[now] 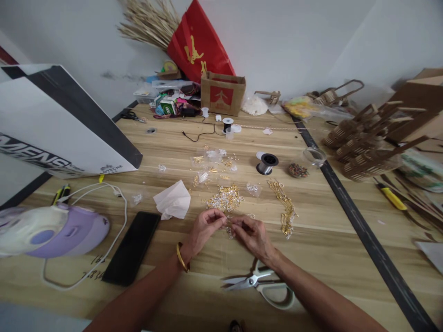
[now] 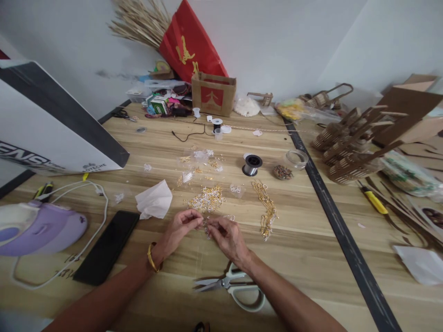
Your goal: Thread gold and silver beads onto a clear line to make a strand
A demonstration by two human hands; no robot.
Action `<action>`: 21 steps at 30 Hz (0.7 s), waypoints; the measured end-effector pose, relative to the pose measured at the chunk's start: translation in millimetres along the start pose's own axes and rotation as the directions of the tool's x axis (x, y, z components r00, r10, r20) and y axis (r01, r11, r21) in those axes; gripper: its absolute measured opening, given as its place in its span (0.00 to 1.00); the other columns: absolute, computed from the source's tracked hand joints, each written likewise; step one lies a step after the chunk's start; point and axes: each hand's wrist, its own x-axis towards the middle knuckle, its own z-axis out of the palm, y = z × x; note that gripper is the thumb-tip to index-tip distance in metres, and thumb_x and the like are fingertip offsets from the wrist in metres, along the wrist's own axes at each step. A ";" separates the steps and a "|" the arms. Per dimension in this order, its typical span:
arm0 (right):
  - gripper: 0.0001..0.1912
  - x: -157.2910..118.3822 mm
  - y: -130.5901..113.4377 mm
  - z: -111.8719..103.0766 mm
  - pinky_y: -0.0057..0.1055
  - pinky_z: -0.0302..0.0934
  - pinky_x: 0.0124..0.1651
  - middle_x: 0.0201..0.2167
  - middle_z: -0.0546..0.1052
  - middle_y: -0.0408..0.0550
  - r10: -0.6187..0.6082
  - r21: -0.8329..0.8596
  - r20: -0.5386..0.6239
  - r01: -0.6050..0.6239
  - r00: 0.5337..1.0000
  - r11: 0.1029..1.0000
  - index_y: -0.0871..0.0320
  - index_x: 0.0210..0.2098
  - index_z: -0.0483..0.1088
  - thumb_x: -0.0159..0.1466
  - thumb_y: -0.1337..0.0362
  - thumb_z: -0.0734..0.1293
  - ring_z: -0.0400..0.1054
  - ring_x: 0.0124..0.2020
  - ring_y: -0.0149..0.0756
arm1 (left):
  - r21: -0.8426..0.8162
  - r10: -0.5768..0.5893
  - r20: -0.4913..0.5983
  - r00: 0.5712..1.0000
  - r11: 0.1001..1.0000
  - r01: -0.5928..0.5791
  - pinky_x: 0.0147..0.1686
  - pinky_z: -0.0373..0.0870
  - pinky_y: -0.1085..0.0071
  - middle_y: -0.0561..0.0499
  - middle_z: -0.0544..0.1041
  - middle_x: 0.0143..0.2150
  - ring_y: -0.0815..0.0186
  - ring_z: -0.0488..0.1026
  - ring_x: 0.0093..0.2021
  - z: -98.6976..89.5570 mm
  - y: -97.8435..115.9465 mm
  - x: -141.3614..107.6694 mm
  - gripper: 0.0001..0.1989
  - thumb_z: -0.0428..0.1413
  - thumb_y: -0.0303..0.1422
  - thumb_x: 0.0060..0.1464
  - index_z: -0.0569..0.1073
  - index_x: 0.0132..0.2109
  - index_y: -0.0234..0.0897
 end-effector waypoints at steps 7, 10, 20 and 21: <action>0.11 -0.3 -2.0 -1.8 0.26 0.62 0.26 0.22 0.74 0.46 -0.015 -0.061 0.008 0.015 1.000 0.998 0.59 0.34 0.71 0.64 0.59 0.63 0.68 0.22 0.32 | -0.014 -0.007 -0.014 1.000 1.000 0.007 0.30 0.64 0.75 0.53 0.71 0.24 0.70 0.66 0.27 1.0 0.6 0.1 0.09 0.59 0.35 0.44 0.71 0.27 0.33; 0.10 -0.1 -1.9 -2.4 0.25 0.60 0.25 0.21 0.74 0.45 -0.018 -0.078 0.007 0.019 1.000 0.997 0.59 0.34 0.70 0.64 0.59 0.62 0.67 0.22 0.31 | -0.038 -0.016 -0.014 1.000 0.999 0.015 0.30 0.64 0.75 0.53 0.71 0.24 0.70 0.66 0.27 1.3 0.3 0.5 0.10 0.60 0.36 0.43 0.72 0.27 0.32; 0.12 0.7 -3.8 -3.0 0.24 0.56 0.23 0.20 0.70 0.43 -0.053 -0.127 -0.013 0.051 0.999 0.991 0.60 0.31 0.68 0.65 0.58 0.60 0.62 0.20 0.29 | -0.054 -0.026 0.037 0.999 0.998 0.028 0.30 0.64 0.74 0.53 0.70 0.23 0.70 0.66 0.26 2.1 -1.8 0.6 0.12 0.60 0.38 0.44 0.72 0.28 0.32; 0.12 0.7 -4.3 -3.0 0.24 0.56 0.23 0.20 0.70 0.43 -0.051 -0.128 -0.014 0.049 0.999 0.991 0.59 0.31 0.68 0.65 0.58 0.60 0.62 0.20 0.28 | -0.058 -0.029 0.043 0.999 0.998 0.031 0.30 0.64 0.74 0.53 0.70 0.23 0.70 0.65 0.26 2.2 -1.2 0.4 0.12 0.60 0.38 0.44 0.72 0.28 0.32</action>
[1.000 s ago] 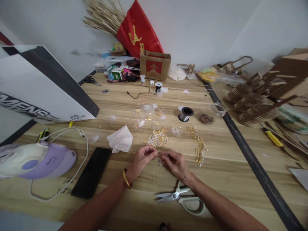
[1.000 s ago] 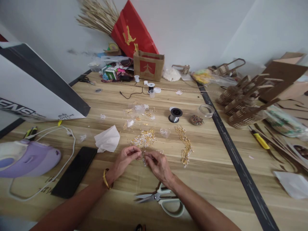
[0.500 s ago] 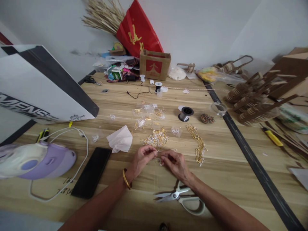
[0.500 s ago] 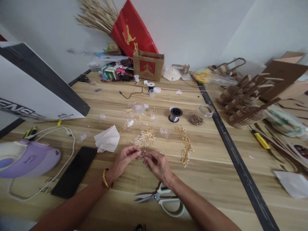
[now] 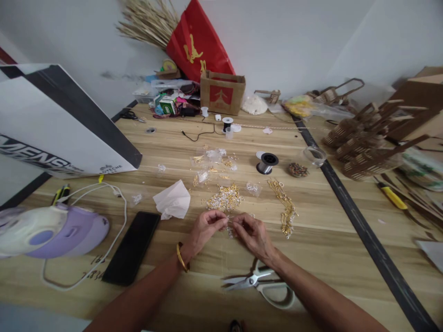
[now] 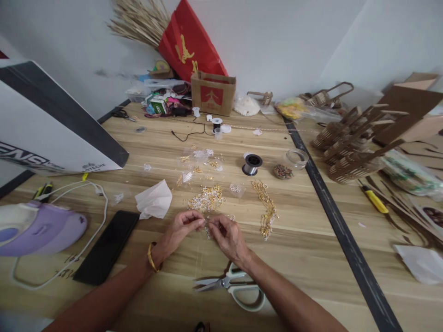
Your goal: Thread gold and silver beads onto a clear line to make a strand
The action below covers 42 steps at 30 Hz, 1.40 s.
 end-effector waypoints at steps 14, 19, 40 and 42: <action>0.10 -0.7 0.1 0.2 0.24 0.55 0.22 0.20 0.69 0.42 0.001 -0.029 -0.022 -0.002 1.000 1.000 0.59 0.30 0.67 0.64 0.59 0.61 0.60 0.20 0.28 | 0.004 -0.023 0.003 1.000 1.000 0.023 0.29 0.63 0.75 0.54 0.70 0.23 0.71 0.65 0.25 0.8 2.5 -1.0 0.09 0.59 0.34 0.44 0.71 0.26 0.32; 0.10 -1.2 -0.1 0.6 0.23 0.55 0.22 0.20 0.68 0.42 -0.013 -0.039 -0.029 0.012 0.999 0.999 0.59 0.29 0.67 0.64 0.60 0.61 0.60 0.20 0.28 | 0.026 -0.014 0.012 1.000 1.000 0.014 0.30 0.63 0.74 0.54 0.71 0.23 0.70 0.66 0.26 1.0 2.2 -1.8 0.09 0.59 0.36 0.45 0.72 0.27 0.32; 0.06 -5.9 2.8 3.2 0.22 0.53 0.21 0.21 0.68 0.41 -0.118 -0.143 -0.024 0.114 0.993 0.983 0.59 0.30 0.64 0.62 0.65 0.62 0.60 0.20 0.26 | 0.260 0.223 -0.036 0.974 0.943 -0.206 0.29 0.62 0.76 0.54 0.70 0.25 0.70 0.66 0.27 4.6 -13.2 -3.7 0.04 0.55 0.28 0.49 0.70 0.28 0.33; 0.05 -5.3 1.9 3.1 0.22 0.53 0.21 0.20 0.68 0.41 -0.129 -0.148 -0.024 0.124 0.991 0.981 0.59 0.30 0.64 0.62 0.65 0.62 0.60 0.20 0.26 | 0.286 0.248 -0.036 0.968 0.931 -0.228 0.30 0.63 0.76 0.53 0.71 0.25 0.70 0.66 0.27 5.4 -12.9 -4.5 0.03 0.54 0.28 0.49 0.70 0.28 0.33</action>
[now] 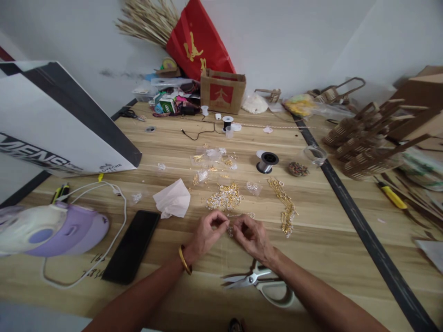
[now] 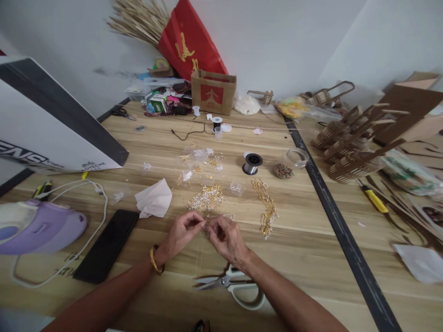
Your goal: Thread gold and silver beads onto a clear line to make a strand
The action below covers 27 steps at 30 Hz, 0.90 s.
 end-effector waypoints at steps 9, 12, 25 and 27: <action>0.06 0.4 -2.0 -1.0 0.21 0.53 0.21 0.20 0.69 0.42 -0.011 -0.010 0.007 0.011 1.000 1.000 0.59 0.29 0.64 0.62 0.66 0.62 0.60 0.19 0.26 | 0.069 0.054 -0.009 0.999 0.996 -0.053 0.31 0.64 0.75 0.52 0.72 0.26 0.70 0.68 0.28 0.5 0.2 -2.2 0.03 0.54 0.27 0.50 0.70 0.29 0.34; 0.06 0.3 -2.6 -1.2 0.21 0.53 0.20 0.20 0.69 0.42 -0.002 -0.014 0.013 0.002 1.000 1.000 0.58 0.29 0.64 0.62 0.65 0.62 0.59 0.19 0.26 | 0.076 0.059 -0.004 0.998 0.995 -0.058 0.30 0.65 0.75 0.52 0.72 0.26 0.69 0.68 0.28 0.9 2.3 -2.7 0.03 0.54 0.27 0.50 0.70 0.29 0.33; 0.07 0.8 -3.9 -1.6 0.21 0.54 0.21 0.20 0.68 0.41 0.011 -0.027 0.015 -0.011 1.000 1.000 0.59 0.29 0.65 0.63 0.63 0.61 0.60 0.19 0.26 | 0.108 0.077 0.011 0.997 0.991 -0.078 0.30 0.66 0.75 0.52 0.72 0.25 0.69 0.69 0.27 2.3 5.6 -5.0 0.03 0.54 0.27 0.50 0.70 0.29 0.33; 0.08 0.9 -3.7 -1.9 0.22 0.54 0.21 0.20 0.69 0.42 0.012 -0.024 0.018 -0.012 1.000 1.000 0.59 0.29 0.65 0.63 0.63 0.61 0.60 0.19 0.26 | 0.121 0.091 0.016 0.996 0.988 -0.092 0.30 0.66 0.75 0.52 0.73 0.26 0.69 0.69 0.28 2.7 4.6 -5.3 0.03 0.54 0.27 0.50 0.70 0.29 0.34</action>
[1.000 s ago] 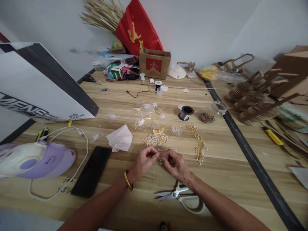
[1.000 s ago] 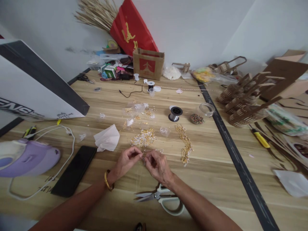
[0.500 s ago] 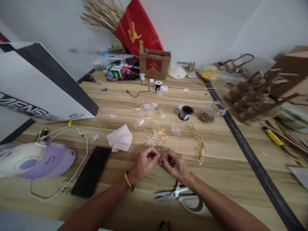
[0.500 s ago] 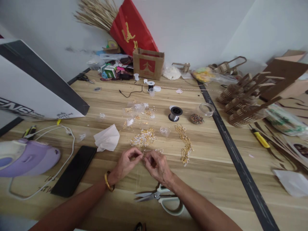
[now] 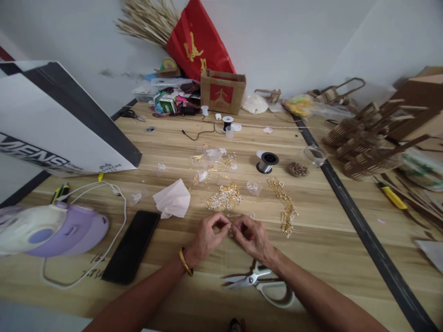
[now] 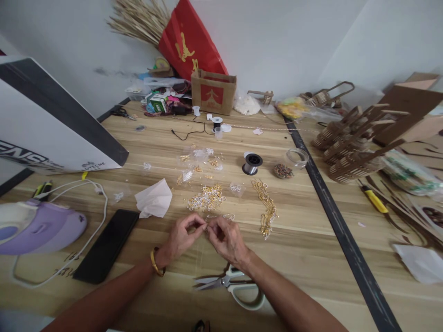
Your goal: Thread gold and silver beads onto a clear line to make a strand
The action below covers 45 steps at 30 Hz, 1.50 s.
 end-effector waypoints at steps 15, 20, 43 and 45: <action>0.10 2.5 3.1 0.4 0.25 0.59 0.24 0.22 0.72 0.45 0.104 0.155 -0.008 -0.102 0.994 0.983 0.60 0.32 0.70 0.63 0.60 0.63 0.65 0.22 0.30 | -0.006 0.033 -0.018 0.999 0.999 -0.033 0.32 0.68 0.74 0.50 0.76 0.28 0.68 0.71 0.29 -2.3 2.9 1.4 0.04 0.55 0.27 0.51 0.73 0.30 0.33; 0.10 2.5 3.1 1.0 0.24 0.59 0.25 0.22 0.72 0.45 0.083 0.135 -0.013 -0.080 0.996 0.988 0.61 0.32 0.70 0.63 0.60 0.63 0.64 0.22 0.30 | -0.026 -0.022 0.008 1.000 0.999 0.023 0.32 0.67 0.74 0.50 0.76 0.28 0.67 0.71 0.30 -3.9 2.7 2.1 0.06 0.54 0.30 0.52 0.74 0.31 0.33; 0.11 1.9 2.8 -2.5 0.25 0.58 0.26 0.24 0.72 0.45 0.089 0.172 0.039 -0.094 0.995 0.981 0.59 0.35 0.70 0.65 0.59 0.60 0.64 0.23 0.30 | -0.057 -0.080 0.066 0.995 0.995 0.084 0.30 0.64 0.75 0.53 0.73 0.24 0.68 0.70 0.27 -10.8 2.2 5.3 0.10 0.51 0.35 0.56 0.70 0.29 0.35; 0.12 2.3 3.3 -2.6 0.25 0.57 0.25 0.23 0.71 0.44 0.097 0.185 0.019 -0.099 0.995 0.978 0.60 0.35 0.70 0.66 0.58 0.60 0.62 0.22 0.30 | -0.044 -0.074 0.070 0.995 0.996 0.078 0.31 0.65 0.75 0.53 0.73 0.25 0.68 0.70 0.28 -12.7 1.9 5.5 0.10 0.51 0.36 0.56 0.70 0.30 0.35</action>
